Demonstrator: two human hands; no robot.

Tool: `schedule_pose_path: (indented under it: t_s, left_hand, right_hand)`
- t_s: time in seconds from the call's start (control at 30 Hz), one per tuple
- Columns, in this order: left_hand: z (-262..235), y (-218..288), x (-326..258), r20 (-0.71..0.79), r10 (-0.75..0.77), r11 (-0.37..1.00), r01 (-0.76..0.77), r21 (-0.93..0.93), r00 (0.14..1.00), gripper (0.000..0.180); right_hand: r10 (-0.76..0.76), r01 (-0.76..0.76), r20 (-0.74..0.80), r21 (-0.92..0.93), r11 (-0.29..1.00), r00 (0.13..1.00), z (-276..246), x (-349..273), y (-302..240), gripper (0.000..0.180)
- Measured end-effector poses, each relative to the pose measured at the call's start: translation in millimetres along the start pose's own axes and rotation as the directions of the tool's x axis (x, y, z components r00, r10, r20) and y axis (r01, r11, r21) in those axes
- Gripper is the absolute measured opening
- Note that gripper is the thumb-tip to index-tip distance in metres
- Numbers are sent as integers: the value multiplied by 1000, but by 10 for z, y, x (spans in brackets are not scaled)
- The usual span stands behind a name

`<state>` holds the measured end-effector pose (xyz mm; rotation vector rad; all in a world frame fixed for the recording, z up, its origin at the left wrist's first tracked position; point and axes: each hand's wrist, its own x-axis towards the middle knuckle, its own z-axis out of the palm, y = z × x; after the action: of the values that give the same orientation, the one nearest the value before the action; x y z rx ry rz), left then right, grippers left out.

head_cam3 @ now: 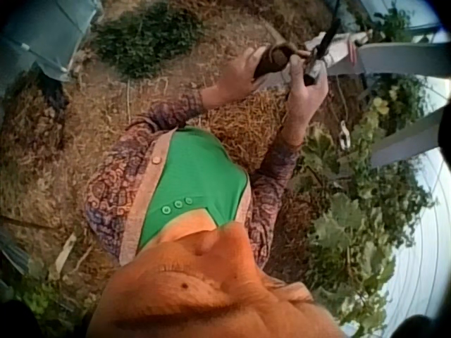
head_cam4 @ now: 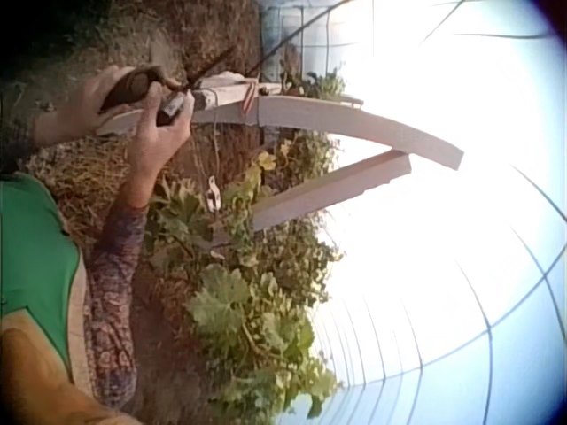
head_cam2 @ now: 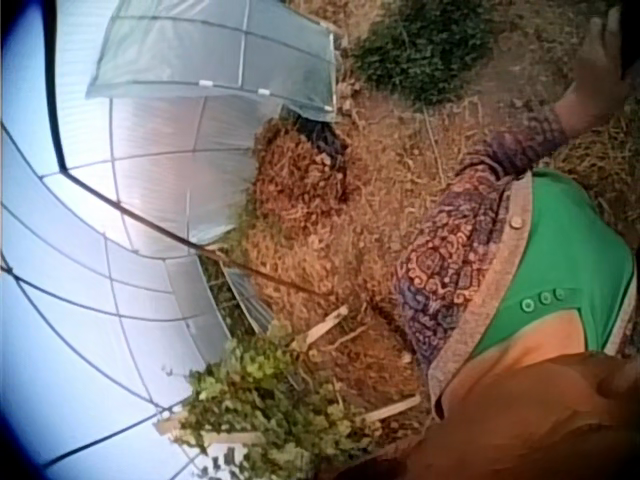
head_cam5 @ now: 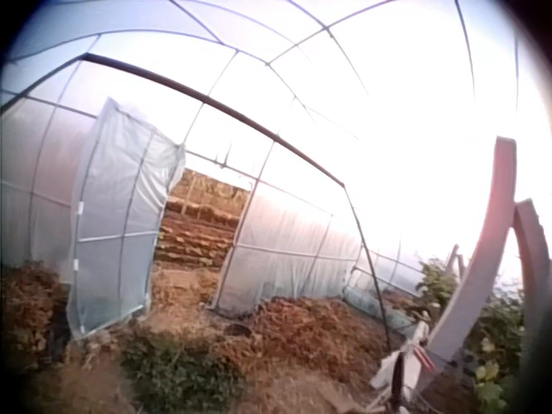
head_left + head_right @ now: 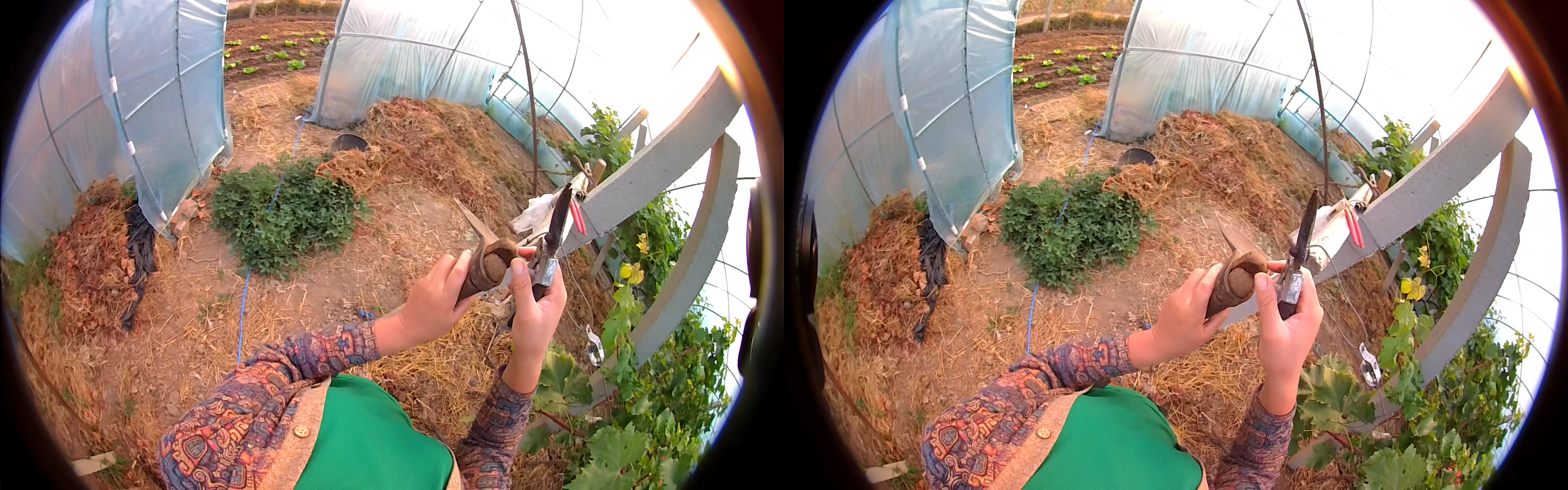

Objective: The person repairs a hoe by removing a frayed rope from the handle, cutting it with a knife, and then wrapping a new red rope around the handle to secure it. The task is performed inside a greenhouse with grapevines and straw mulch visible.

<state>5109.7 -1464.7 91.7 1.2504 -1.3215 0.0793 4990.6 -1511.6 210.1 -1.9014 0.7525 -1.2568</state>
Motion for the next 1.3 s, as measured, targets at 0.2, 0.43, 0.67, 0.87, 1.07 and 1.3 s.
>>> schedule_pose_path:
  t_s: [0.2, 0.43, 0.67, 0.87, 1.07, 1.3]
  left_hand:
    - [37, 53, -106, -11, 33, 995, -32, 96, 999, 82]
    - [-44, 74, -103, -15, -28, 998, 27, -62, 999, 78]
    - [-118, -4, -124, 183, -189, 920, 239, -310, 965, 57]
    - [-195, -105, -101, 579, -199, 716, 521, -465, 791, 55]
    - [-187, -76, -73, 599, -47, 540, 525, -658, 799, 52]
    - [-65, -207, -77, 749, 74, 175, 731, -660, 658, 53]
  right_hand:
    - [-85, 99, 82, -191, 977, 993, 21, 76, -49, 22]
    - [-15, 24, 69, -135, 991, 997, -45, 50, -37, 24]
    - [-3, 7, 63, -62, 998, 998, -40, -59, 4, 24]
    - [-14, 16, 35, -46, 999, 999, -104, -145, 12, 22]
    - [-14, 39, 122, -212, 976, 992, -284, -164, -97, 20]
    - [9, 64, 240, -296, 953, 971, -544, -125, -54, 22]
